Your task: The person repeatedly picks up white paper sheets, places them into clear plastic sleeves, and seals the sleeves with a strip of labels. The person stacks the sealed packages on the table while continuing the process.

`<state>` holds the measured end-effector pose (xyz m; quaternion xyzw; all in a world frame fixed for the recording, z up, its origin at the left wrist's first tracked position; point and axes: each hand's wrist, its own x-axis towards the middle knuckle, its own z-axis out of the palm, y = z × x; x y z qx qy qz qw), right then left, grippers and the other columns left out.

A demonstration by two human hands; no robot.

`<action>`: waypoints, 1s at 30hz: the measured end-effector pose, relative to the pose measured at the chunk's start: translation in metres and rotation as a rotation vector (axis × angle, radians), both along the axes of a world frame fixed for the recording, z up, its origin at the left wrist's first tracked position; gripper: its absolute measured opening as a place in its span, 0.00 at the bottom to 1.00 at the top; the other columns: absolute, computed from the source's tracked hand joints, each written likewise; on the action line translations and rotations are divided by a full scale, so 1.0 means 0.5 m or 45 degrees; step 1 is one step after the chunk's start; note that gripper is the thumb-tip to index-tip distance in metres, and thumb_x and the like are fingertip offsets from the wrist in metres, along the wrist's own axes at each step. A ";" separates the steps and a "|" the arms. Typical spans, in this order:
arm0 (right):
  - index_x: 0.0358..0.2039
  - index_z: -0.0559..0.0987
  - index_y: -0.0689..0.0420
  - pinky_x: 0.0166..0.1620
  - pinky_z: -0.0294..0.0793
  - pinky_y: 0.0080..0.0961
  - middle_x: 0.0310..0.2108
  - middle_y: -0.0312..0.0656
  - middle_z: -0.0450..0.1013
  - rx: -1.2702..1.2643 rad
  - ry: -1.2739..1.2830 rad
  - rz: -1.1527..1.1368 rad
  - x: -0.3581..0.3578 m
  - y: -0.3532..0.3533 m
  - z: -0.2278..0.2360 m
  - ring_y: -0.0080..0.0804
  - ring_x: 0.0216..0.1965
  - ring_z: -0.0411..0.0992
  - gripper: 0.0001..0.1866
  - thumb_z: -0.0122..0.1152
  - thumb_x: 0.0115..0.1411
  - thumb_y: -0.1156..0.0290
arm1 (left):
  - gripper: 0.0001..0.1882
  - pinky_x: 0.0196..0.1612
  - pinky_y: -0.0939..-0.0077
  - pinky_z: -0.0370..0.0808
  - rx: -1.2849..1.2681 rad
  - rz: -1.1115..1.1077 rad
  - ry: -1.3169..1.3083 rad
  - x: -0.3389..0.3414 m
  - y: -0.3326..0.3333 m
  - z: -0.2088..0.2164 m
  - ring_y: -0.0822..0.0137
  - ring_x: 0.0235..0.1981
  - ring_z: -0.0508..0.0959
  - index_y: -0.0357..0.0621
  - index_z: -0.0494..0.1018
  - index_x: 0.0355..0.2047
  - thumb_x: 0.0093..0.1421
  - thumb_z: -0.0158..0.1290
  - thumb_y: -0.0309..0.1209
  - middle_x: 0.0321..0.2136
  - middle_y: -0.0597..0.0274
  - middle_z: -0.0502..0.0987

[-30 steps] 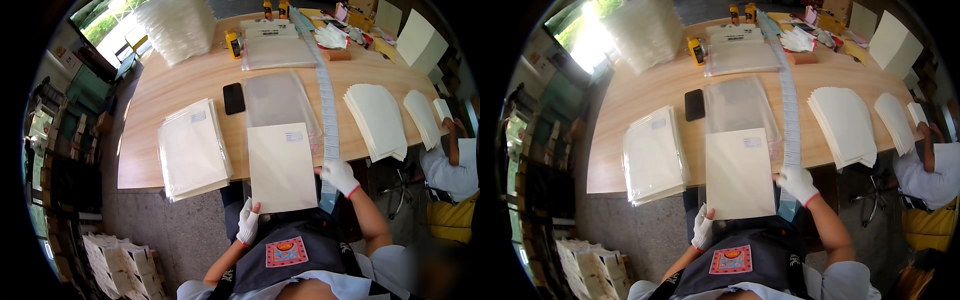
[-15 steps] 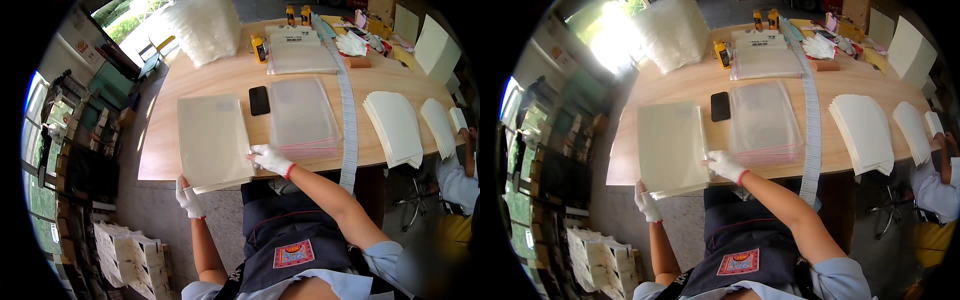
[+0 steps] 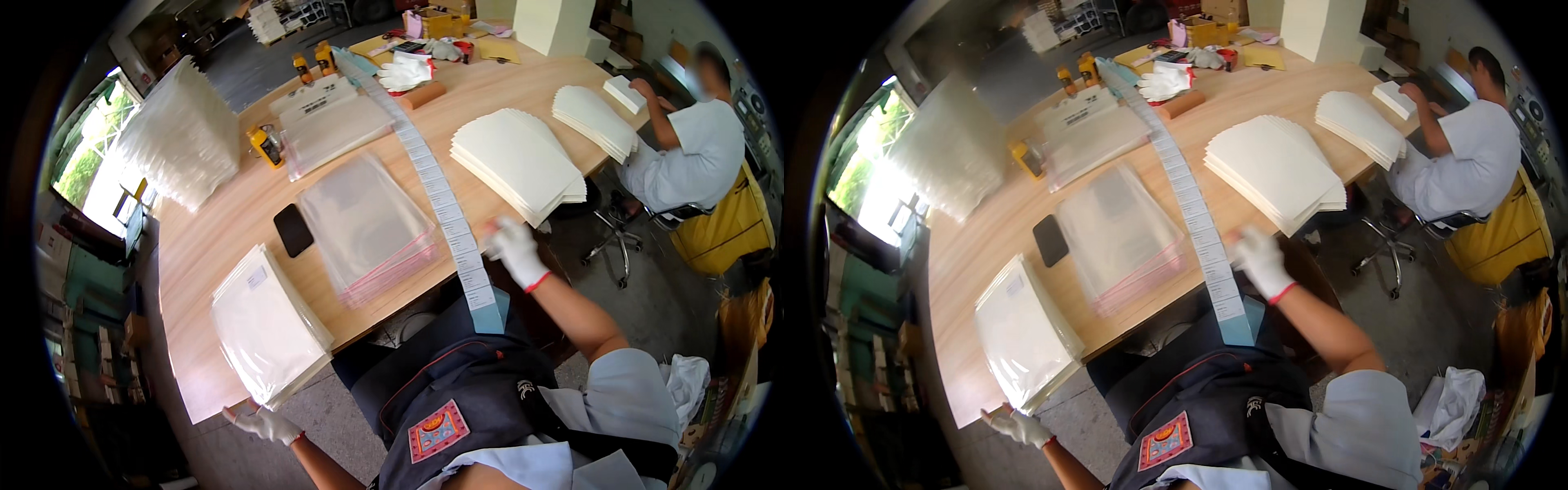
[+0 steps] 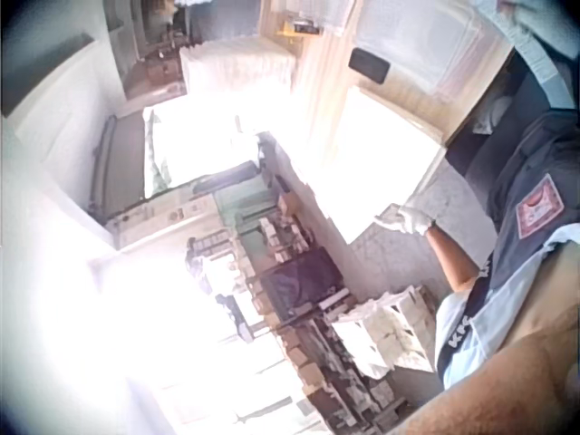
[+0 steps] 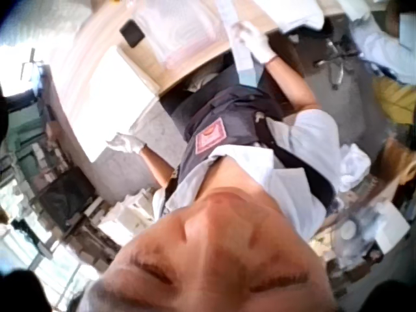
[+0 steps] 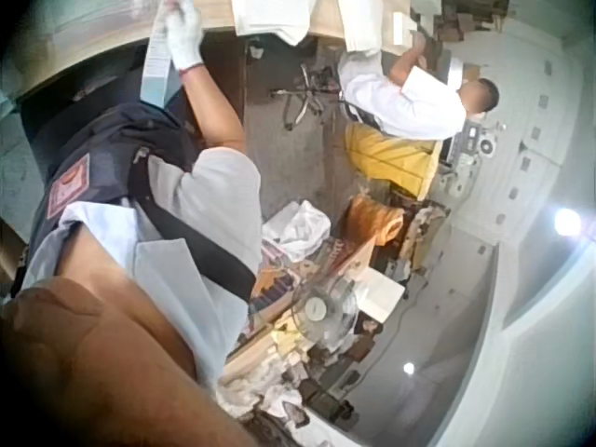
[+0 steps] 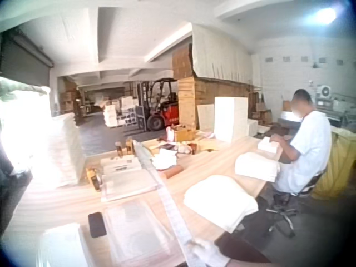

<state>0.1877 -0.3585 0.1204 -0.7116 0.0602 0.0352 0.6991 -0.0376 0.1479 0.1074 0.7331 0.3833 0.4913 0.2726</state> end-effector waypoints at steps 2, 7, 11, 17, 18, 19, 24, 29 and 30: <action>0.41 0.74 0.55 0.19 0.65 0.17 0.24 0.36 0.73 -0.137 0.152 -0.354 0.017 -0.147 0.004 0.20 0.18 0.67 0.11 0.53 0.65 0.61 | 0.30 0.64 0.63 0.66 0.289 -0.059 -0.034 0.008 -0.014 0.017 0.54 0.64 0.62 0.39 0.55 0.66 0.64 0.47 0.20 0.66 0.51 0.58; 0.38 0.73 0.54 0.11 0.60 0.15 0.20 0.36 0.72 0.210 0.583 -0.418 0.086 -0.343 -0.064 0.19 0.13 0.63 0.12 0.53 0.65 0.58 | 0.37 0.63 0.61 0.68 0.586 -0.432 -0.044 0.101 -0.107 0.053 0.51 0.64 0.63 0.37 0.55 0.64 0.53 0.45 0.08 0.65 0.51 0.58; 0.38 0.73 0.55 0.12 0.61 0.15 0.22 0.38 0.73 0.348 0.620 -0.459 0.133 -0.368 -0.084 0.20 0.13 0.65 0.14 0.55 0.64 0.57 | 0.37 0.63 0.60 0.67 0.548 -0.802 -0.066 0.187 -0.177 0.025 0.51 0.62 0.66 0.35 0.55 0.63 0.51 0.49 0.08 0.63 0.49 0.62; 0.39 0.74 0.48 0.15 0.64 0.16 0.27 0.33 0.71 0.553 0.233 -0.718 0.195 -0.383 -0.052 0.21 0.18 0.67 0.09 0.60 0.62 0.61 | 0.27 0.67 0.52 0.57 0.667 -1.220 0.829 0.347 -0.300 0.029 0.46 0.64 0.61 0.54 0.67 0.59 0.58 0.53 0.36 0.62 0.53 0.65; 0.40 0.74 0.48 0.15 0.64 0.15 0.27 0.33 0.71 0.592 0.233 -0.661 0.202 -0.397 -0.043 0.21 0.18 0.67 0.09 0.61 0.62 0.62 | 0.27 0.67 0.50 0.54 0.718 -1.247 0.965 0.371 -0.305 0.005 0.47 0.65 0.60 0.55 0.68 0.58 0.57 0.53 0.38 0.62 0.53 0.65; 0.40 0.73 0.47 0.15 0.64 0.15 0.26 0.33 0.70 0.628 0.237 -0.602 0.212 -0.410 -0.038 0.20 0.18 0.66 0.08 0.61 0.62 0.63 | 0.27 0.68 0.48 0.52 0.770 -1.275 1.101 0.394 -0.308 -0.021 0.48 0.65 0.59 0.56 0.69 0.57 0.56 0.54 0.40 0.62 0.54 0.64; 0.37 0.73 0.52 0.15 0.61 0.13 0.25 0.37 0.71 0.620 0.260 -0.497 0.254 -0.419 -0.033 0.19 0.18 0.65 0.05 0.58 0.61 0.69 | 0.25 0.64 0.47 0.56 0.775 -1.385 1.276 0.447 -0.370 0.000 0.53 0.59 0.66 0.55 0.70 0.53 0.53 0.54 0.40 0.57 0.57 0.67; 0.44 0.73 0.56 0.21 0.67 0.18 0.31 0.41 0.74 0.680 0.239 -0.336 0.183 -0.391 -0.083 0.24 0.23 0.69 0.10 0.55 0.61 0.73 | 0.20 0.58 0.53 0.65 0.679 -1.292 1.433 0.473 -0.379 0.012 0.55 0.54 0.71 0.56 0.72 0.47 0.52 0.56 0.36 0.49 0.61 0.72; 0.45 0.73 0.58 0.21 0.68 0.18 0.32 0.40 0.75 0.686 0.277 -0.250 0.151 -0.357 -0.079 0.24 0.23 0.70 0.12 0.56 0.60 0.72 | 0.19 0.56 0.54 0.68 0.632 -1.256 1.467 0.472 -0.376 0.014 0.55 0.53 0.72 0.56 0.72 0.46 0.52 0.57 0.35 0.48 0.62 0.72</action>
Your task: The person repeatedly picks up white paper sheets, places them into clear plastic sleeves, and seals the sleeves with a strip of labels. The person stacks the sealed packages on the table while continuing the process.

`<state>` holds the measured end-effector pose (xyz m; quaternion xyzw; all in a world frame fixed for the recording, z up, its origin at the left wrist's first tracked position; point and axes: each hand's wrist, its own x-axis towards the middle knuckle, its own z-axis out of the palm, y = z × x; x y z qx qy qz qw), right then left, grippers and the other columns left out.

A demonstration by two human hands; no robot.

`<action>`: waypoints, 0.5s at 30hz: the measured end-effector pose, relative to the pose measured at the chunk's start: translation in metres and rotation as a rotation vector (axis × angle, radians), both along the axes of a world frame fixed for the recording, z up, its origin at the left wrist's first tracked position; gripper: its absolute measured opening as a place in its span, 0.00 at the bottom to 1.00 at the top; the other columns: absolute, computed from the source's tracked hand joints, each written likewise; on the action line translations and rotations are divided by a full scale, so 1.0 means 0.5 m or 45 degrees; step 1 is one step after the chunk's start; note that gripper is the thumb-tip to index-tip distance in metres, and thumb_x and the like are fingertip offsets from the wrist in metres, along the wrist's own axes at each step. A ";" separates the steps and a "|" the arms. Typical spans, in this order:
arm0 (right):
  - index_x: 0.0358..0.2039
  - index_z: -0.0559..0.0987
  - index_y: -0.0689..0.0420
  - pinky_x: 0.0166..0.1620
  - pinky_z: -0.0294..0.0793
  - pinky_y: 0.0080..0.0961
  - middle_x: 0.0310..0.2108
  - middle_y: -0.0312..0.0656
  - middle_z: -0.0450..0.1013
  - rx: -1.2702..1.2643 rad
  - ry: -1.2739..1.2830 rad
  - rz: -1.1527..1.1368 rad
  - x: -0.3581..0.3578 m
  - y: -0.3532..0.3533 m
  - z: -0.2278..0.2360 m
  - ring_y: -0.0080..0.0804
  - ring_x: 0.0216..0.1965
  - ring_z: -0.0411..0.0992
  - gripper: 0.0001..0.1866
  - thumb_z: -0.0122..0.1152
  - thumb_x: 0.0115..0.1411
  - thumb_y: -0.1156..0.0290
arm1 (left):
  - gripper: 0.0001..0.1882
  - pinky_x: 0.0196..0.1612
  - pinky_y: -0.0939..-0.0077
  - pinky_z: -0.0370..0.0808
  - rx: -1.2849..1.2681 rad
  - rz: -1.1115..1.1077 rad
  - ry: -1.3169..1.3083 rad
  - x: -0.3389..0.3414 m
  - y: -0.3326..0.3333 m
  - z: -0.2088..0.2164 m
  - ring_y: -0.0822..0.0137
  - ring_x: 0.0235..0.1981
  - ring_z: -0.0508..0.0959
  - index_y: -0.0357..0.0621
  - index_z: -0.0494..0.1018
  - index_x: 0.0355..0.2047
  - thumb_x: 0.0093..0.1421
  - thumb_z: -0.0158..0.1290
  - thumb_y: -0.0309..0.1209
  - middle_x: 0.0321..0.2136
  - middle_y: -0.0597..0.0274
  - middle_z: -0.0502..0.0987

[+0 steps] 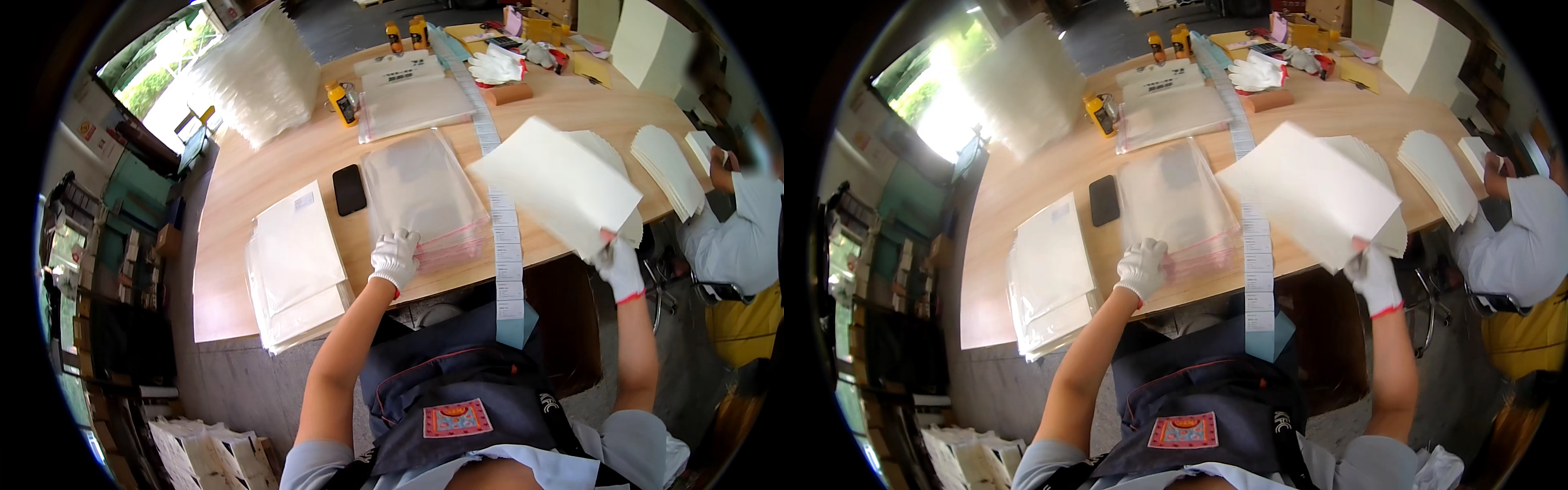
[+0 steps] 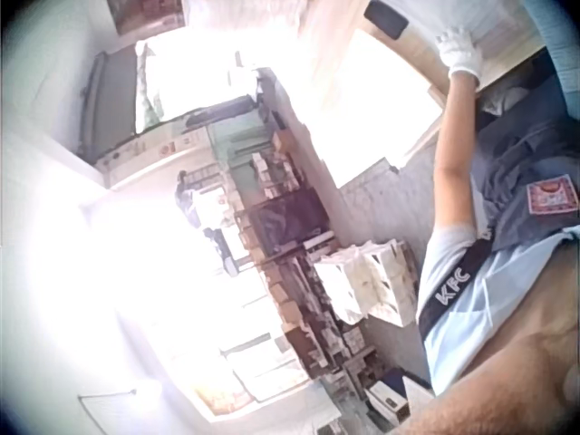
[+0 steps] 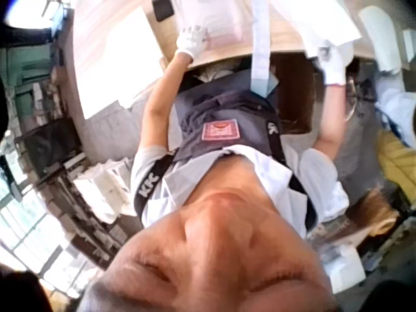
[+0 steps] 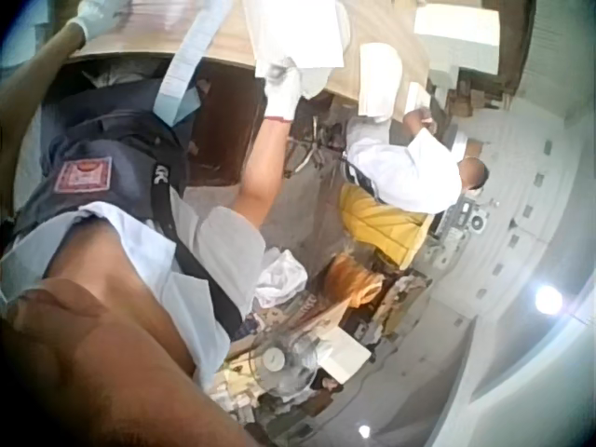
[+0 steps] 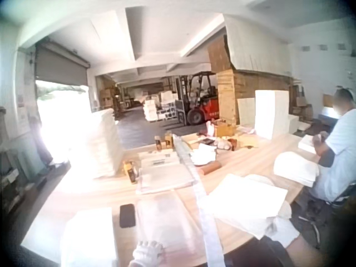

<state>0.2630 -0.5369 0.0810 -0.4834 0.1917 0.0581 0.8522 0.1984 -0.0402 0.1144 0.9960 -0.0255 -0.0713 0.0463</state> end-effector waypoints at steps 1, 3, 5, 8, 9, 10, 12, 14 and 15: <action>0.45 0.73 0.59 0.21 0.69 0.18 0.32 0.40 0.75 0.016 0.016 0.115 -0.040 0.043 0.018 0.24 0.23 0.71 0.13 0.56 0.60 0.71 | 0.19 0.54 0.54 0.71 -0.029 0.076 0.032 0.005 0.010 -0.005 0.56 0.53 0.73 0.56 0.73 0.46 0.52 0.58 0.36 0.47 0.62 0.73; 0.47 0.74 0.61 0.22 0.70 0.18 0.32 0.40 0.76 0.014 0.038 0.377 -0.127 0.125 0.079 0.24 0.23 0.72 0.16 0.57 0.59 0.70 | 0.19 0.46 0.55 0.77 -0.056 0.157 0.017 0.021 0.030 -0.018 0.56 0.52 0.73 0.57 0.73 0.46 0.52 0.58 0.34 0.47 0.63 0.73; 0.49 0.74 0.64 0.23 0.72 0.18 0.32 0.40 0.77 0.011 0.049 0.616 -0.194 0.176 0.124 0.23 0.24 0.74 0.19 0.58 0.58 0.68 | 0.19 0.47 0.56 0.76 -0.139 0.060 0.055 0.032 0.049 -0.021 0.55 0.52 0.73 0.57 0.73 0.46 0.52 0.57 0.33 0.48 0.63 0.73; 0.50 0.74 0.67 0.24 0.73 0.18 0.34 0.40 0.78 0.056 0.074 0.819 -0.244 0.185 0.126 0.23 0.25 0.76 0.23 0.59 0.57 0.66 | 0.19 0.48 0.57 0.76 -0.222 -0.009 0.034 0.038 0.055 -0.008 0.53 0.51 0.73 0.57 0.73 0.46 0.52 0.56 0.31 0.48 0.61 0.72; 0.50 0.74 0.67 0.25 0.74 0.18 0.35 0.41 0.78 0.076 0.090 0.878 -0.251 0.181 0.116 0.24 0.26 0.76 0.23 0.59 0.57 0.66 | 0.19 0.47 0.56 0.76 -0.190 -0.003 0.000 0.040 0.060 -0.014 0.52 0.51 0.73 0.57 0.73 0.45 0.52 0.56 0.31 0.48 0.61 0.72; 0.51 0.74 0.67 0.26 0.75 0.18 0.36 0.42 0.78 0.110 0.110 0.887 -0.252 0.176 0.100 0.25 0.28 0.77 0.23 0.58 0.57 0.67 | 0.18 0.47 0.56 0.76 -0.171 0.033 -0.026 0.044 0.063 -0.025 0.53 0.51 0.73 0.57 0.72 0.45 0.52 0.56 0.30 0.48 0.61 0.71; 0.51 0.73 0.67 0.30 0.76 0.18 0.40 0.44 0.78 0.180 0.150 0.906 -0.254 0.174 0.076 0.26 0.31 0.78 0.22 0.57 0.58 0.69 | 0.18 0.45 0.55 0.77 -0.133 0.106 -0.077 0.053 0.072 -0.044 0.53 0.51 0.73 0.56 0.72 0.44 0.52 0.56 0.30 0.48 0.61 0.71; 0.52 0.72 0.67 0.33 0.78 0.20 0.41 0.45 0.77 0.258 0.148 0.836 -0.255 0.188 0.061 0.29 0.34 0.78 0.22 0.57 0.58 0.71 | 0.17 0.44 0.55 0.78 -0.118 0.167 -0.101 0.065 0.089 -0.057 0.54 0.51 0.73 0.56 0.72 0.44 0.53 0.56 0.29 0.48 0.62 0.71; 0.52 0.72 0.67 0.35 0.79 0.22 0.42 0.46 0.77 0.285 0.151 0.777 -0.255 0.197 0.056 0.31 0.36 0.79 0.22 0.57 0.58 0.72 | 0.16 0.43 0.55 0.78 -0.127 0.187 -0.120 0.068 0.092 -0.062 0.54 0.51 0.73 0.56 0.72 0.43 0.53 0.55 0.28 0.48 0.63 0.71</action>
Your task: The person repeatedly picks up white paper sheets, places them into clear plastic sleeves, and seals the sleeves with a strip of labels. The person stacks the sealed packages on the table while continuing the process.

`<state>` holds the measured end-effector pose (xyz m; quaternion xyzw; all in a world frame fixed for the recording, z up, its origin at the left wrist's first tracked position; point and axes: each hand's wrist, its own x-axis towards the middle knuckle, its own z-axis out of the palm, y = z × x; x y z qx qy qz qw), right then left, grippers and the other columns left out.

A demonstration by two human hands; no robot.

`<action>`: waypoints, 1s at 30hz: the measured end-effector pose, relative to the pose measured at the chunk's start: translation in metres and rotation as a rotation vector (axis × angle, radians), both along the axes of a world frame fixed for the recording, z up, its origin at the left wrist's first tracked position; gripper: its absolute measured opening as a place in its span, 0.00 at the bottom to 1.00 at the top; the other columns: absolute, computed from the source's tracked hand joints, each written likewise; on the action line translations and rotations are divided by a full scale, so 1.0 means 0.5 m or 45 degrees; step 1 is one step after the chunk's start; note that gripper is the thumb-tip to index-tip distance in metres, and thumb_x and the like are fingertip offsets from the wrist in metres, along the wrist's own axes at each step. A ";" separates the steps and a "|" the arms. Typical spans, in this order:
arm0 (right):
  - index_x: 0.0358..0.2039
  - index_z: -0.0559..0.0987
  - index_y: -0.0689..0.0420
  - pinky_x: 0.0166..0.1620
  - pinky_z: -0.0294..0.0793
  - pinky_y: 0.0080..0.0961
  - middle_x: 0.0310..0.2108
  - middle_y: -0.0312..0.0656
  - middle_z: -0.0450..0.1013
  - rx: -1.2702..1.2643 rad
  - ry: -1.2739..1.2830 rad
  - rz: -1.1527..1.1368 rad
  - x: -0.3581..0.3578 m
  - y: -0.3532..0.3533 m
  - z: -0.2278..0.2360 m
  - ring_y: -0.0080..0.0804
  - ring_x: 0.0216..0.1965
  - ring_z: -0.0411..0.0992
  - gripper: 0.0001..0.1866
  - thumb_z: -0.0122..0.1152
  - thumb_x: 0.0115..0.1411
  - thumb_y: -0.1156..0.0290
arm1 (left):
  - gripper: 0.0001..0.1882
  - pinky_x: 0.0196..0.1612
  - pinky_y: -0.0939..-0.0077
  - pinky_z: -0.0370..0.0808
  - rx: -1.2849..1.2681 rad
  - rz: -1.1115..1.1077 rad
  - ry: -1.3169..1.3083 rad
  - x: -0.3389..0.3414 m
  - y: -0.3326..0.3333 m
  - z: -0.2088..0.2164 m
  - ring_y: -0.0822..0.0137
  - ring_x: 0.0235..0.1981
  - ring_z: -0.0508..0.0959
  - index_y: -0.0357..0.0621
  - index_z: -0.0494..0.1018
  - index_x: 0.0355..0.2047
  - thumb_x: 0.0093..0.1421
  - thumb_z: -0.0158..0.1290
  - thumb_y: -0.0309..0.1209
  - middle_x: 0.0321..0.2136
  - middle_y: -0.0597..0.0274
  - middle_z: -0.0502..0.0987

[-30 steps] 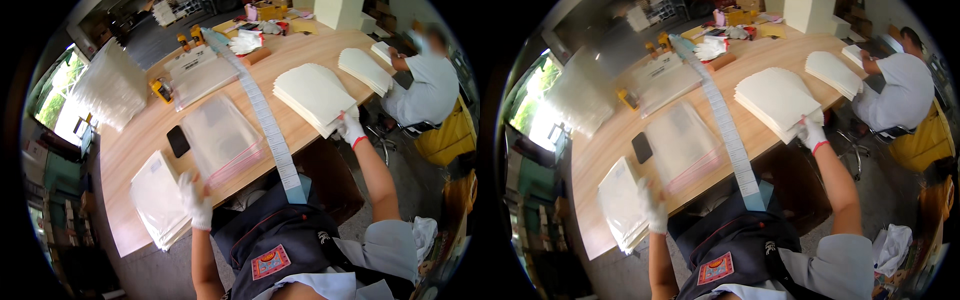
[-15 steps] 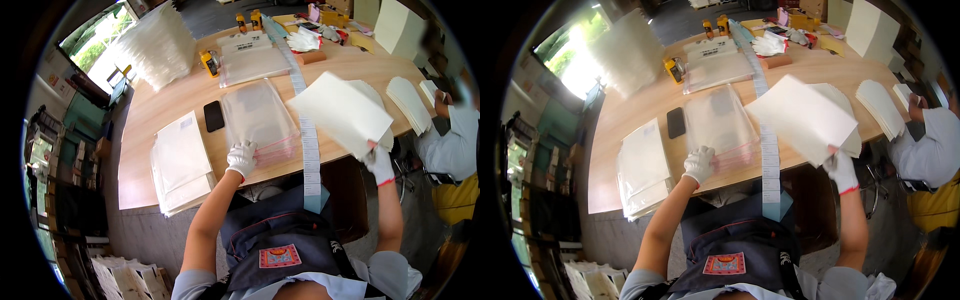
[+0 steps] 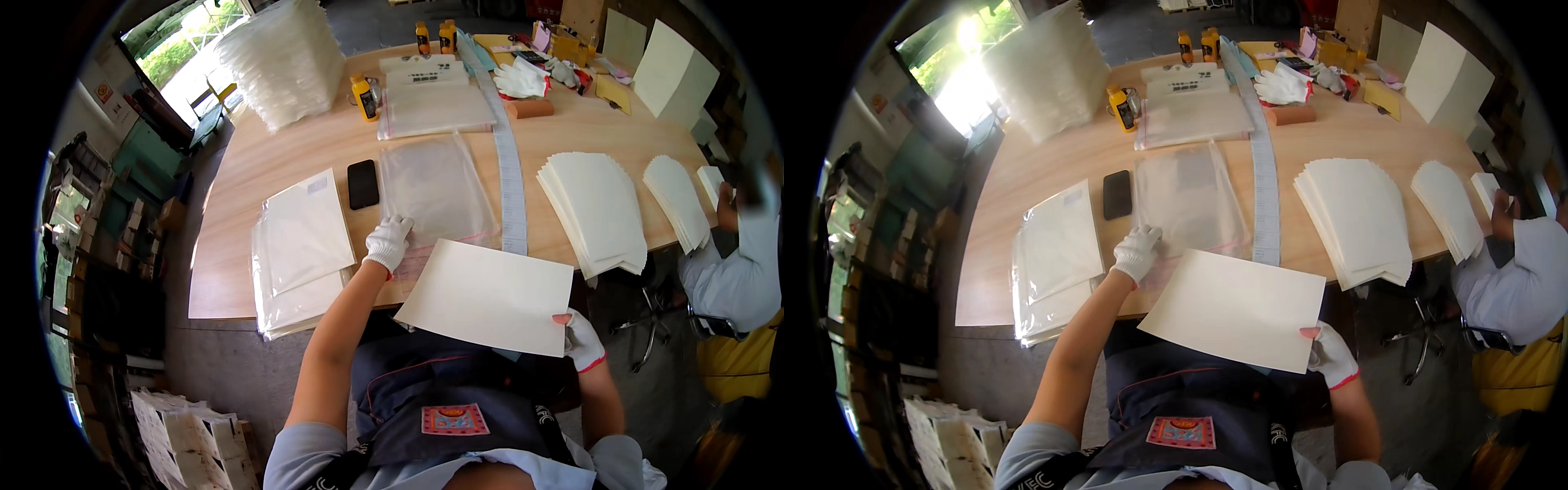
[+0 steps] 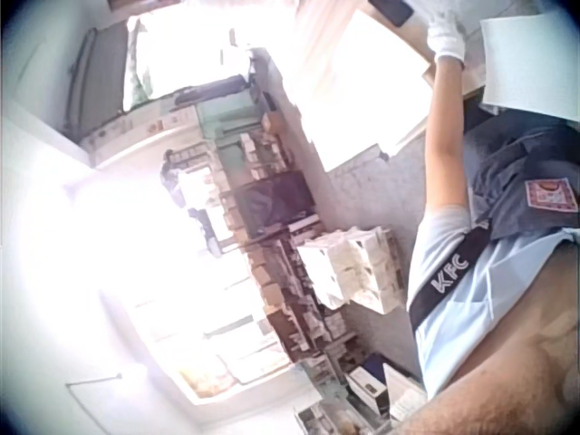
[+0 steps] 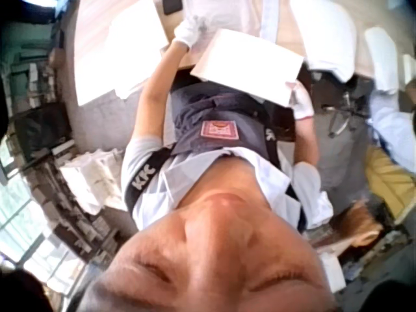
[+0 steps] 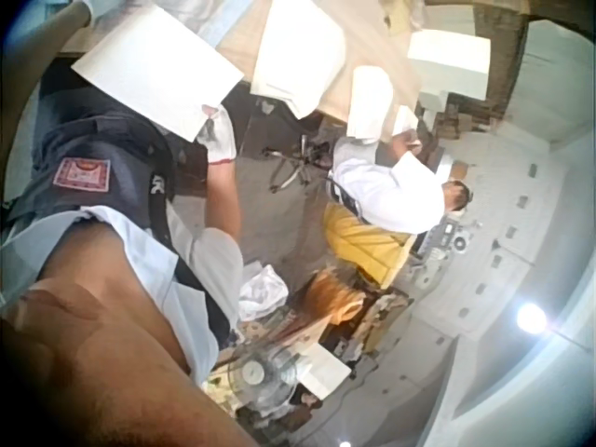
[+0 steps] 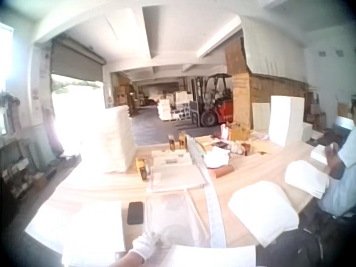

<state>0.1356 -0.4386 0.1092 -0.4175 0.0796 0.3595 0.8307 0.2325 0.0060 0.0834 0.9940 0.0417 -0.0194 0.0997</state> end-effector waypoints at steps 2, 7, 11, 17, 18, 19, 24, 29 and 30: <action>0.53 0.71 0.67 0.38 0.81 0.24 0.44 0.46 0.77 0.029 0.012 -0.144 0.001 0.013 -0.023 0.33 0.40 0.79 0.22 0.57 0.58 0.74 | 0.14 0.42 0.56 0.78 -0.036 0.014 -0.100 -0.011 0.001 0.001 0.54 0.50 0.74 0.56 0.73 0.41 0.54 0.54 0.27 0.47 0.63 0.72; 0.52 0.72 0.61 0.28 0.76 0.19 0.42 0.41 0.76 0.106 0.071 -0.302 -0.009 0.046 -0.090 0.27 0.33 0.77 0.17 0.55 0.61 0.74 | 0.11 0.38 0.60 0.77 -0.206 0.048 -0.345 -0.032 -0.002 0.018 0.55 0.38 0.79 0.54 0.75 0.36 0.54 0.51 0.23 0.38 0.61 0.76; 0.52 0.71 0.61 0.31 0.76 0.19 0.43 0.42 0.76 0.193 0.059 -0.356 -0.030 0.086 -0.089 0.27 0.35 0.76 0.17 0.53 0.64 0.73 | 0.15 0.34 0.64 0.75 -0.598 0.040 -0.521 -0.053 -0.018 0.041 0.57 0.30 0.79 0.52 0.75 0.37 0.53 0.47 0.19 0.33 0.60 0.77; 0.56 0.68 0.62 0.34 0.77 0.20 0.45 0.43 0.75 0.005 -0.004 -0.453 -0.048 0.119 -0.041 0.27 0.38 0.76 0.20 0.53 0.64 0.71 | 0.18 0.33 0.68 0.75 -0.660 0.028 -0.604 -0.118 -0.020 0.015 0.60 0.29 0.78 0.48 0.75 0.38 0.49 0.47 0.15 0.35 0.60 0.77; 0.55 0.68 0.61 0.32 0.75 0.19 0.44 0.42 0.75 0.013 -0.017 -0.428 -0.048 0.119 -0.045 0.26 0.36 0.76 0.19 0.54 0.65 0.71 | 0.19 0.32 0.68 0.75 -0.654 0.011 -0.614 -0.125 -0.023 0.011 0.60 0.29 0.78 0.48 0.75 0.39 0.49 0.47 0.15 0.35 0.61 0.77; 0.54 0.68 0.60 0.31 0.74 0.18 0.42 0.41 0.75 0.017 -0.026 -0.405 -0.050 0.116 -0.048 0.25 0.34 0.75 0.18 0.54 0.65 0.71 | 0.21 0.32 0.68 0.75 -0.655 -0.014 -0.621 -0.132 -0.031 0.006 0.61 0.30 0.78 0.49 0.75 0.41 0.48 0.47 0.15 0.35 0.62 0.77; 0.46 0.70 0.55 0.23 0.65 0.17 0.32 0.34 0.72 -0.027 -0.021 -0.363 -0.090 0.155 -0.032 0.19 0.23 0.67 0.10 0.53 0.67 0.67 | 0.33 0.39 0.71 0.77 -1.040 0.123 -0.893 -0.174 -0.120 -0.031 0.61 0.38 0.79 0.48 0.61 0.56 0.50 0.51 0.12 0.49 0.57 0.71; 0.43 0.70 0.56 0.22 0.65 0.20 0.25 0.35 0.71 -0.083 -0.103 -0.325 -0.124 0.184 -0.002 0.21 0.21 0.68 0.09 0.51 0.69 0.65 | 0.32 0.47 0.67 0.78 -2.539 0.737 -0.942 -0.138 -0.249 -0.113 0.56 0.47 0.77 0.44 0.54 0.65 0.61 0.50 0.23 0.53 0.52 0.71; 0.44 0.70 0.56 0.22 0.64 0.20 0.25 0.35 0.71 -0.091 -0.125 -0.285 -0.127 0.196 0.013 0.21 0.20 0.68 0.09 0.51 0.69 0.65 | 0.28 0.47 0.65 0.78 -2.872 0.728 -0.778 -0.130 -0.228 -0.189 0.56 0.47 0.77 0.42 0.57 0.63 0.64 0.48 0.29 0.51 0.52 0.72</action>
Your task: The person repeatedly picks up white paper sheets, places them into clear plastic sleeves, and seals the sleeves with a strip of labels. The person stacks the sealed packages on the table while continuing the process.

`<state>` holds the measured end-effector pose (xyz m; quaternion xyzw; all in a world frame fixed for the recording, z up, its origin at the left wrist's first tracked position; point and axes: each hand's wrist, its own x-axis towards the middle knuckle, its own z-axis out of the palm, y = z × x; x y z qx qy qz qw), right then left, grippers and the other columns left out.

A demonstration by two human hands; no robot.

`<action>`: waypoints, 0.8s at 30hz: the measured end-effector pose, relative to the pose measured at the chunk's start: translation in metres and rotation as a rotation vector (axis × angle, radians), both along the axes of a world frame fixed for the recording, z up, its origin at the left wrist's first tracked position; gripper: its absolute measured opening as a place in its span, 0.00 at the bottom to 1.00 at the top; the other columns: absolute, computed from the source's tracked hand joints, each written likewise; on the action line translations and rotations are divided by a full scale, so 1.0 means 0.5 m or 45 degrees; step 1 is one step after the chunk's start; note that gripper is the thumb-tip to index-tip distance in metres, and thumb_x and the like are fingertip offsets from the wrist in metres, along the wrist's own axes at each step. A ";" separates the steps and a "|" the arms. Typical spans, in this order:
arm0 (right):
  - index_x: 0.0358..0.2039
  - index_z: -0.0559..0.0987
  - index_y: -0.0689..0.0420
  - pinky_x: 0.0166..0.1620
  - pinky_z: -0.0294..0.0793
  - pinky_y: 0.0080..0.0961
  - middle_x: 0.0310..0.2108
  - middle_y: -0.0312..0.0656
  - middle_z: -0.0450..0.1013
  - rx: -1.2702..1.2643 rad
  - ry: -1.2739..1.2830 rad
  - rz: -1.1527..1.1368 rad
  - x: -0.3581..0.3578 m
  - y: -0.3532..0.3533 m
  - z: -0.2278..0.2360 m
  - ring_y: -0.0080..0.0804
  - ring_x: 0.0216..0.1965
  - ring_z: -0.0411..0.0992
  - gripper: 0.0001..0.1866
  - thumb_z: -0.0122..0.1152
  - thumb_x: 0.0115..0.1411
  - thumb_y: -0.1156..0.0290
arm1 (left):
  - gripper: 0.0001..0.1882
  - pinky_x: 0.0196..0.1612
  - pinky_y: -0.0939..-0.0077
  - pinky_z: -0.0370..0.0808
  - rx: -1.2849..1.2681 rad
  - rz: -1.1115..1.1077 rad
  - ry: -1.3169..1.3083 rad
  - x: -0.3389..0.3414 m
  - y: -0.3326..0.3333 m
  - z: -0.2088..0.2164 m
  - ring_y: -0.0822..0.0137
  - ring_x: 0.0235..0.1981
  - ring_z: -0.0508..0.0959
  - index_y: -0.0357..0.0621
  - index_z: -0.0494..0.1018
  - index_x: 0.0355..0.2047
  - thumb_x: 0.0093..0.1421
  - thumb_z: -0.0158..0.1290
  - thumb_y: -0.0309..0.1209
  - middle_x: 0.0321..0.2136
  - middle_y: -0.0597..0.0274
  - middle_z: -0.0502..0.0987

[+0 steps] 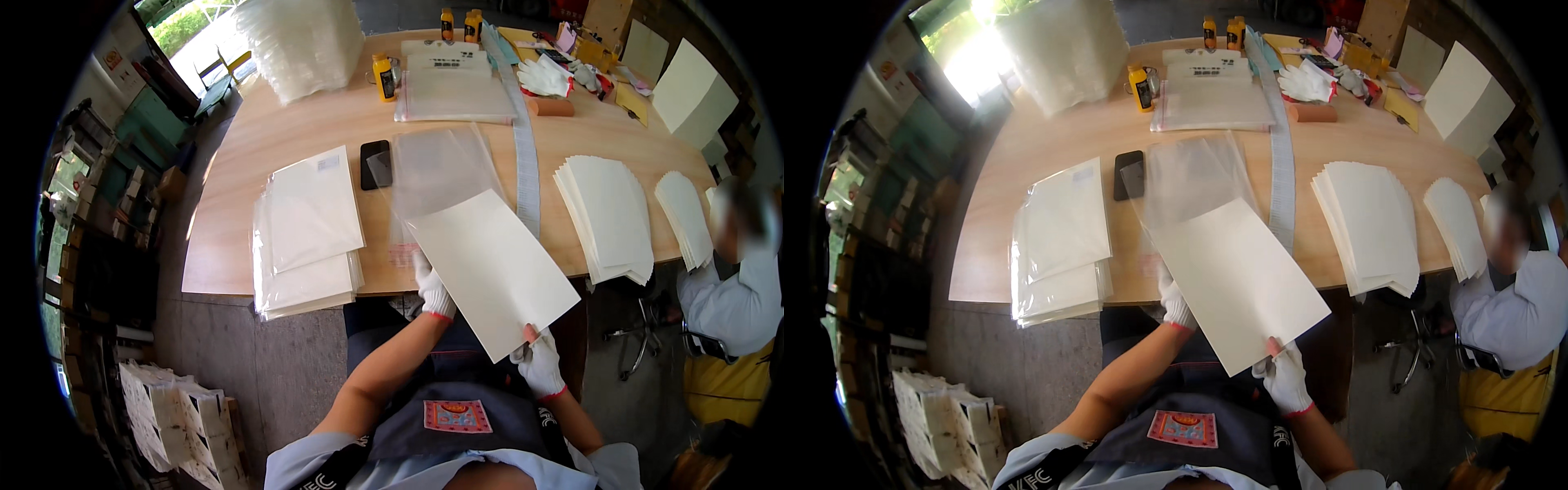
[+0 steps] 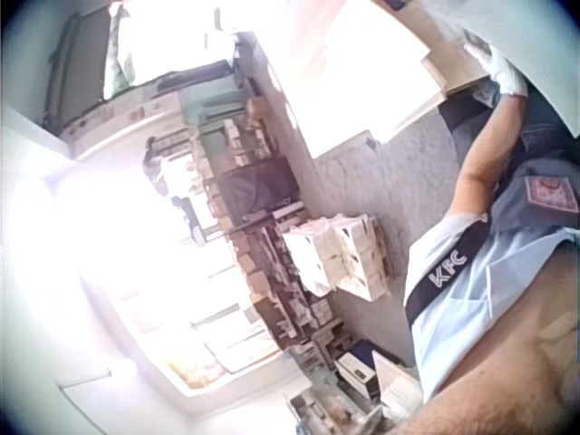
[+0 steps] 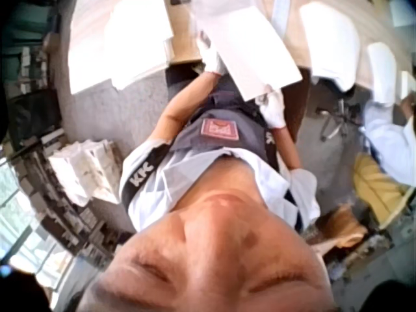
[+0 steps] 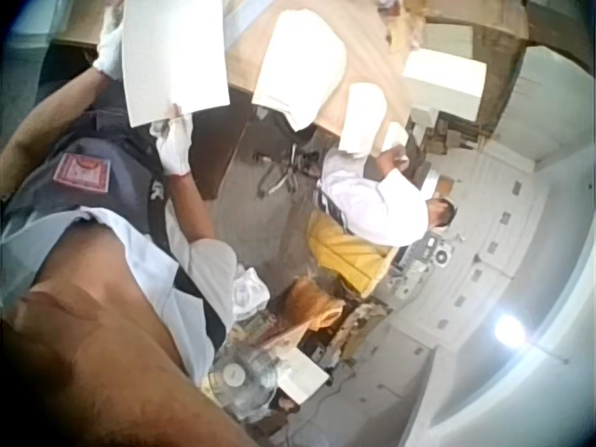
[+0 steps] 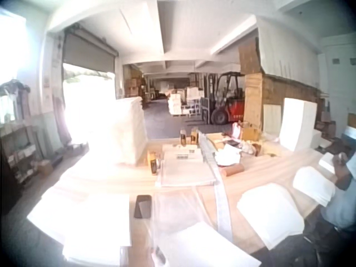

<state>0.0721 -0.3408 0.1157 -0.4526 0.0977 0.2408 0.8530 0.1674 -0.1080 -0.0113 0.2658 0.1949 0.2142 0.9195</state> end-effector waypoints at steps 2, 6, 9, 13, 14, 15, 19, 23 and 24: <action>0.44 0.70 0.55 0.23 0.62 0.19 0.27 0.33 0.70 -0.039 -0.021 0.026 0.002 0.005 0.018 0.19 0.21 0.66 0.09 0.51 0.69 0.65 | 0.24 0.48 0.62 0.78 -0.377 -0.297 -0.047 0.001 -0.001 -0.037 0.54 0.47 0.77 0.40 0.62 0.60 0.68 0.43 0.39 0.50 0.51 0.74; 0.46 0.70 0.56 0.24 0.66 0.19 0.31 0.34 0.71 -0.200 0.017 0.056 0.003 0.001 -0.025 0.20 0.23 0.68 0.10 0.52 0.68 0.67 | 0.26 0.48 0.58 0.77 0.059 -0.599 -0.081 -0.064 -0.033 -0.057 0.52 0.47 0.77 0.41 0.67 0.56 0.70 0.33 0.47 0.49 0.51 0.75; 0.48 0.70 0.59 0.30 0.73 0.23 0.36 0.39 0.71 -0.275 0.143 0.078 0.013 0.027 -0.056 0.27 0.30 0.72 0.12 0.53 0.68 0.69 | 0.27 0.50 0.59 0.76 -0.282 -0.554 0.389 -0.157 -0.070 -0.085 0.52 0.49 0.76 0.42 0.67 0.57 0.71 0.29 0.46 0.50 0.52 0.75; 0.54 0.66 0.65 0.50 0.78 0.37 0.50 0.50 0.68 0.139 0.295 0.007 0.060 0.092 -0.141 0.43 0.49 0.72 0.17 0.49 0.68 0.71 | 0.13 0.37 0.68 0.81 0.222 -0.750 0.568 -0.219 -0.086 -0.048 0.63 0.35 0.80 0.47 0.71 0.50 0.67 0.44 0.33 0.40 0.61 0.78; 0.57 0.64 0.65 0.55 0.76 0.40 0.53 0.52 0.66 0.311 0.327 -0.017 0.079 0.116 -0.153 0.45 0.53 0.70 0.19 0.48 0.69 0.71 | 0.12 0.35 0.71 0.80 0.098 -0.744 0.571 -0.226 -0.084 -0.036 0.65 0.33 0.80 0.47 0.71 0.48 0.66 0.45 0.30 0.39 0.62 0.78; 0.59 0.63 0.65 0.56 0.75 0.41 0.52 0.53 0.67 0.423 0.377 -0.036 0.088 0.129 -0.157 0.46 0.53 0.70 0.21 0.46 0.69 0.69 | 0.11 0.34 0.73 0.80 -0.025 -0.731 0.576 -0.234 -0.081 -0.025 0.68 0.31 0.80 0.48 0.72 0.46 0.64 0.47 0.27 0.38 0.64 0.78; 0.63 0.60 0.63 0.53 0.76 0.39 0.49 0.52 0.70 0.363 0.393 0.133 0.086 0.131 -0.149 0.44 0.47 0.73 0.24 0.43 0.72 0.62 | 0.11 0.37 0.68 0.80 -0.088 -0.844 0.591 -0.223 -0.030 0.003 0.65 0.38 0.79 0.48 0.71 0.46 0.65 0.50 0.34 0.41 0.63 0.77; 0.55 0.70 0.60 0.32 0.76 0.24 0.33 0.41 0.75 -0.223 -0.017 0.551 0.081 0.120 -0.098 0.26 0.28 0.74 0.19 0.46 0.71 0.61 | 0.14 0.35 0.72 0.80 0.199 -0.733 0.588 -0.264 0.048 0.044 0.66 0.36 0.81 0.45 0.71 0.45 0.65 0.53 0.39 0.40 0.61 0.78; 0.52 0.74 0.59 0.26 0.74 0.19 0.29 0.38 0.75 -0.440 -0.159 0.638 0.078 0.127 -0.077 0.21 0.22 0.73 0.17 0.47 0.71 0.61 | 0.15 0.34 0.73 0.80 0.284 -0.677 0.604 -0.277 0.066 0.049 0.67 0.36 0.81 0.44 0.71 0.44 0.65 0.54 0.40 0.39 0.60 0.78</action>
